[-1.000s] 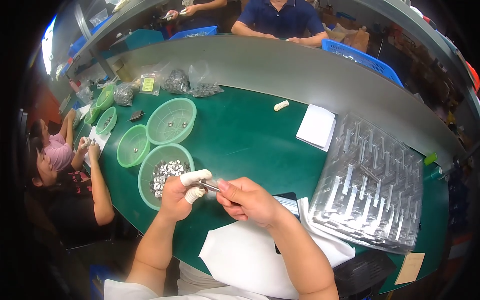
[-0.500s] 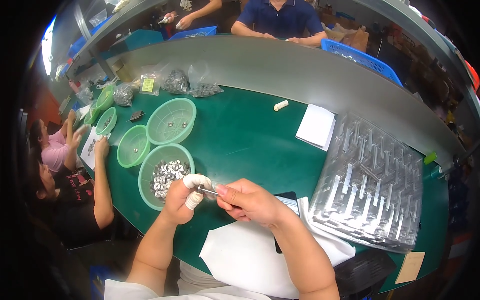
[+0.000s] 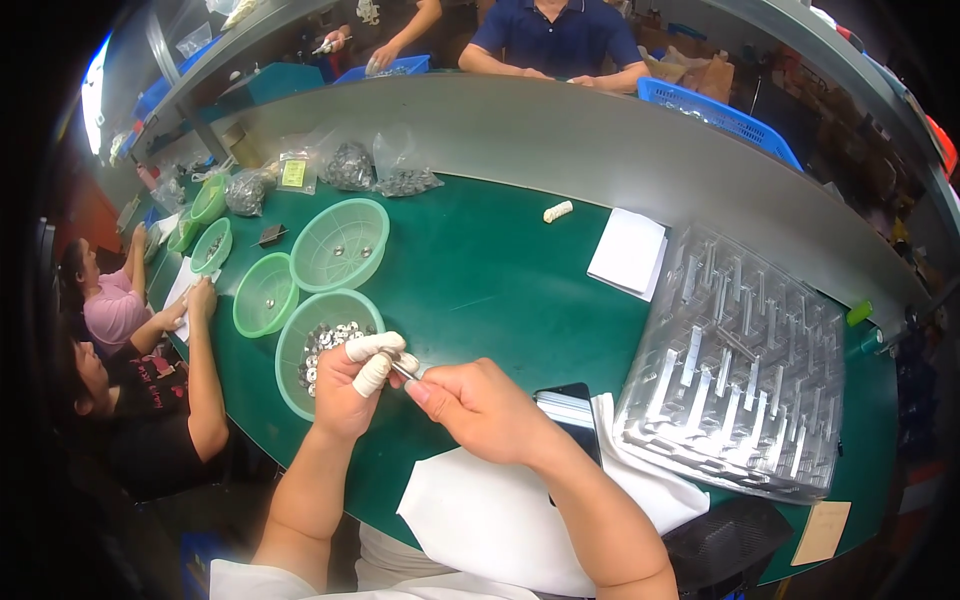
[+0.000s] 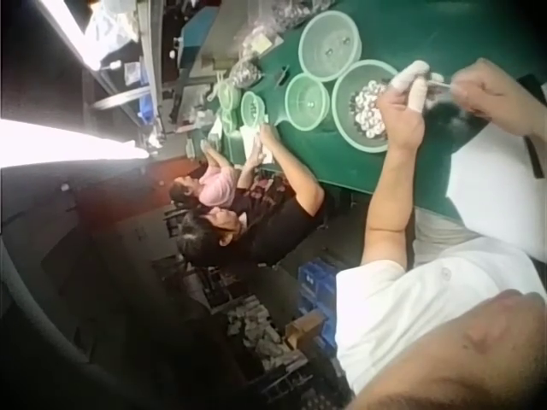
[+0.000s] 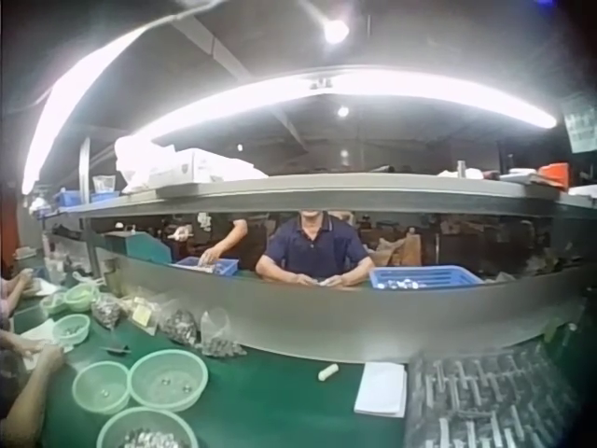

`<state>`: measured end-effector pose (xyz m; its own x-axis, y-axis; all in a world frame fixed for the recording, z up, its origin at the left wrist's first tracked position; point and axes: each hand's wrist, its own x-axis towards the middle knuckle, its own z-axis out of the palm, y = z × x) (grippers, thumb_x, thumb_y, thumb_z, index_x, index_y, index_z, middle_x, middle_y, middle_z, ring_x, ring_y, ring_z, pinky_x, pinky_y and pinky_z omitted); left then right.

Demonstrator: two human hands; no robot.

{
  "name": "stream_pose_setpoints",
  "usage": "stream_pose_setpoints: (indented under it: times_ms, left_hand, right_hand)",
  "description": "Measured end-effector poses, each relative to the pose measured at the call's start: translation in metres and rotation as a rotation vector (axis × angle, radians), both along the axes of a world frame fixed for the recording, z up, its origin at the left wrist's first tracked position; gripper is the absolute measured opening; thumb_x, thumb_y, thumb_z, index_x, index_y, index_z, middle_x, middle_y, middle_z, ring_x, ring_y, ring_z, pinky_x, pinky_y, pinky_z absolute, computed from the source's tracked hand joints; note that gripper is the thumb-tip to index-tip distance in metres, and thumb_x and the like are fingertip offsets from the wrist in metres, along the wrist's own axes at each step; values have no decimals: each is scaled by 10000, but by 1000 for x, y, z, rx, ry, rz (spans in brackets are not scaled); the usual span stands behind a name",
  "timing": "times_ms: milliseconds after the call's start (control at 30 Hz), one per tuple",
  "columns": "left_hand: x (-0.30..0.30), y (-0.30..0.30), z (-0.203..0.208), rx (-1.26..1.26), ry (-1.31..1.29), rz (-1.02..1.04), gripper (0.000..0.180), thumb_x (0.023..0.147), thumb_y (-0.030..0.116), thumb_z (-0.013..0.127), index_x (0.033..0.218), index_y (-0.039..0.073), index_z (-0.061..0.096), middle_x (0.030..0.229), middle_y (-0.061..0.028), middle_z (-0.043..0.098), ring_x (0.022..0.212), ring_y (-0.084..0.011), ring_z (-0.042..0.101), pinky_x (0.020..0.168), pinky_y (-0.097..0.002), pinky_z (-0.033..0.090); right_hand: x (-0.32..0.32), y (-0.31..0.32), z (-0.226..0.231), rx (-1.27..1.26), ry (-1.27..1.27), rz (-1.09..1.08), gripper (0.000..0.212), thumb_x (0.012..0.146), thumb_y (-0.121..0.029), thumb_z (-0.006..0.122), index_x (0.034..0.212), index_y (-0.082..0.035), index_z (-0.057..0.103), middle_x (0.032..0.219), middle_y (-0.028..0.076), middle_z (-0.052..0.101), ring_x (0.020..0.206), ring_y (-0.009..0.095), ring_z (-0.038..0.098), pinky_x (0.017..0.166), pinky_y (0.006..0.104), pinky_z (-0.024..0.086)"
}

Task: Picking up small white rings from a bowl and manually placing them onto a component using a thin metal tool.

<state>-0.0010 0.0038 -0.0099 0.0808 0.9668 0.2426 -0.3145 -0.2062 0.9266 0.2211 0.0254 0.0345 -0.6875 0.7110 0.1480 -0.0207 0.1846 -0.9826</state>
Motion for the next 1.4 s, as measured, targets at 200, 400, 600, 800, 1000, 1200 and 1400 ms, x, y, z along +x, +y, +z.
stream_pose_setpoints:
  times_ms: [200,400,600,800,1000,1200,1400]
  left_hand:
    - [5,-3,6,40,112,-20,279,1011,-26,546,1256,-20,680,1070,-143,751,930,-168,702,806,-284,555]
    - [9,-3,8,194,378,101,304,1003,-17,560,1285,-2,673,1088,-133,759,894,-171,721,775,-297,580]
    - [8,-4,7,356,625,185,319,992,-33,578,1302,-31,653,1126,-170,751,889,-176,711,837,-314,579]
    - [6,-5,3,177,372,66,313,976,-15,625,1286,-16,666,1065,-123,761,981,-213,743,831,-291,584]
    - [-3,4,13,371,559,-21,360,925,144,747,1229,-19,647,1015,-147,741,812,-201,694,725,-307,559]
    - [2,5,14,613,640,-73,323,942,306,719,1019,8,622,822,-109,647,705,-270,616,615,-355,496]
    - [-6,1,13,435,623,-222,332,939,322,726,885,16,610,746,-80,614,646,-257,595,578,-343,473]
  right_hand:
    - [-3,-4,3,29,-51,-124,422,1069,-301,543,744,-32,528,565,5,422,541,118,346,500,310,320]
    - [-8,-6,-1,123,-94,-220,407,1053,-281,571,738,-30,524,557,45,444,517,141,366,488,327,325]
    - [-9,-5,-9,256,-199,-272,414,1063,-292,562,748,-28,515,569,40,454,512,131,394,485,323,335]
    - [-3,0,-14,-73,24,-129,458,1109,-324,466,734,-62,485,642,-40,431,538,73,363,484,270,313]
    - [14,10,-5,-502,151,249,486,1107,-383,460,725,-85,499,635,-61,361,542,54,274,479,235,244]
    - [17,14,-10,-394,119,356,504,1098,-407,476,713,-81,483,640,-56,373,554,62,292,493,244,257]
    - [17,11,-8,-256,66,327,501,1100,-395,472,715,-76,485,637,-47,390,556,69,308,498,258,283]
